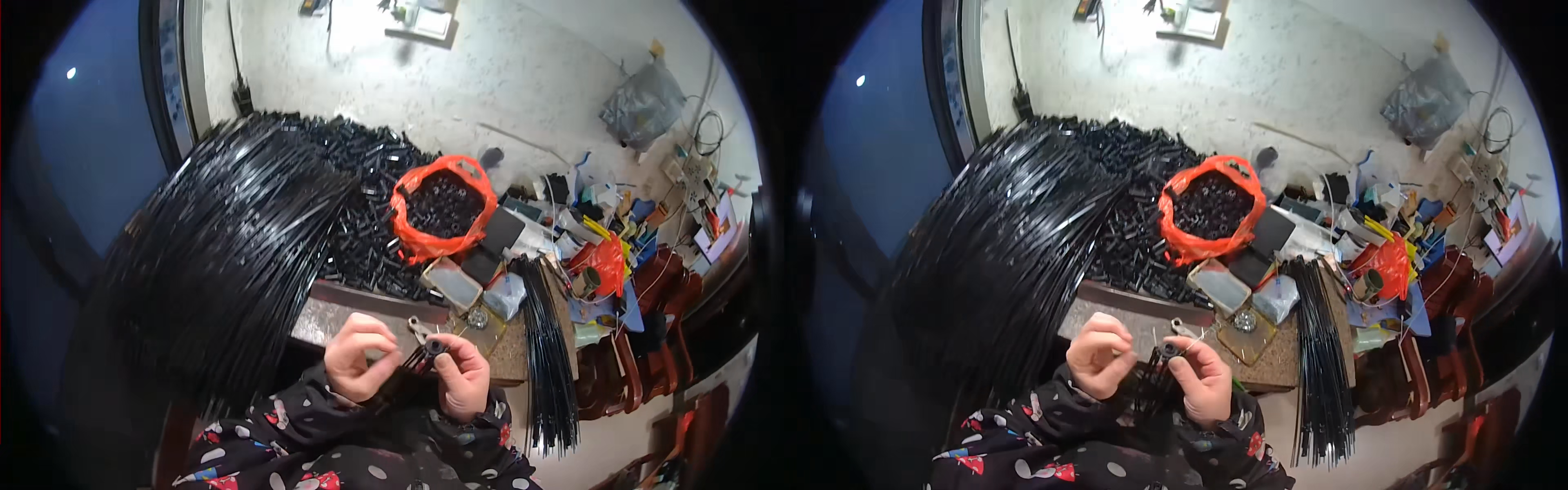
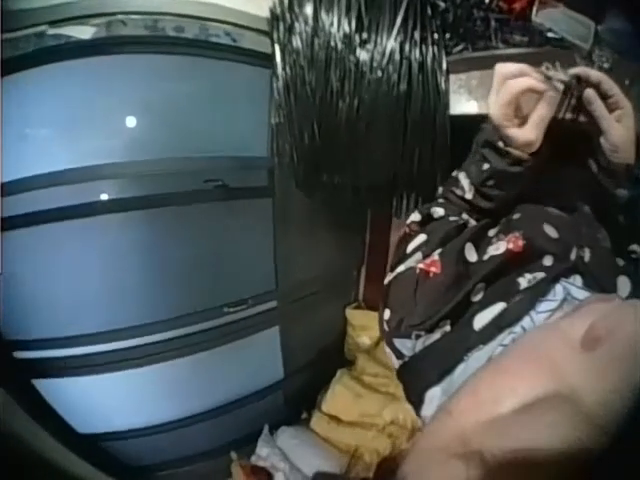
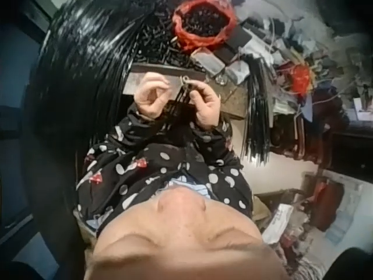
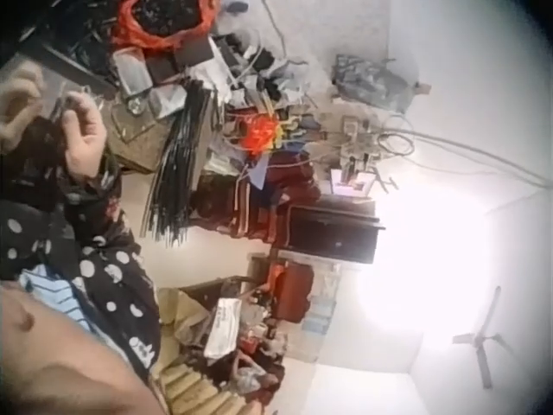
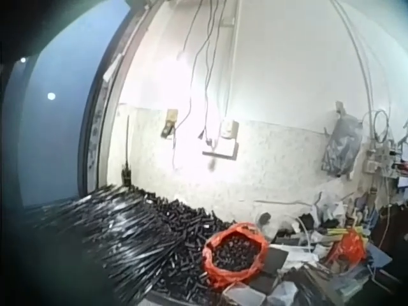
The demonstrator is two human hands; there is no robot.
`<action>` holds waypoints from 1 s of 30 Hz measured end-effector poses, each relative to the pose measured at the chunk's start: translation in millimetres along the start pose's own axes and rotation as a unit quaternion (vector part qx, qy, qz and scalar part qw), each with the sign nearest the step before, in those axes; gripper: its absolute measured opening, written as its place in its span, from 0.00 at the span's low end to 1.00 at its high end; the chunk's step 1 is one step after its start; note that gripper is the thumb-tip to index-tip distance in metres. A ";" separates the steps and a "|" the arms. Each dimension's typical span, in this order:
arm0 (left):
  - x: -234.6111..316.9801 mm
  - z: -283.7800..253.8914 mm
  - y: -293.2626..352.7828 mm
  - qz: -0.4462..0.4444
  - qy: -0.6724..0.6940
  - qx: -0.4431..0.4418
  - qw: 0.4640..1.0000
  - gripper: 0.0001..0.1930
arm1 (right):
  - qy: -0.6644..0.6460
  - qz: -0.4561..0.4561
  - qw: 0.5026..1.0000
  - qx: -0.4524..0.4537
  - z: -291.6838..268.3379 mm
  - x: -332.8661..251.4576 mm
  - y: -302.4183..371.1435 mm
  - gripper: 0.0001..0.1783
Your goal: Manually attaching and tightening connectors on bundles of black cables using pliers.
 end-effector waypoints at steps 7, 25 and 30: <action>7.0 4.4 -4.6 -0.014 -0.074 -0.074 0.994 0.09 | -0.003 -0.055 0.998 0.034 4.3 14.6 5.1 0.15; 24.4 2.7 13.9 -0.181 0.065 -0.187 0.963 0.16 | 0.094 -0.083 0.992 0.026 30.1 -13.2 26.6 0.09; 36.3 -5.8 12.1 -0.097 -0.092 -0.092 0.987 0.17 | 0.002 0.031 0.999 -0.040 31.7 5.5 18.7 0.05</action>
Point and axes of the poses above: each hand's wrist, its own y-axis away from the middle knuckle, its own z-axis out of the palm, x = y × z, the point moved 10 cm from there along -y, towards the middle knuckle, and after that the axes turned 7 degrees about -z, right-handed, at the moved point
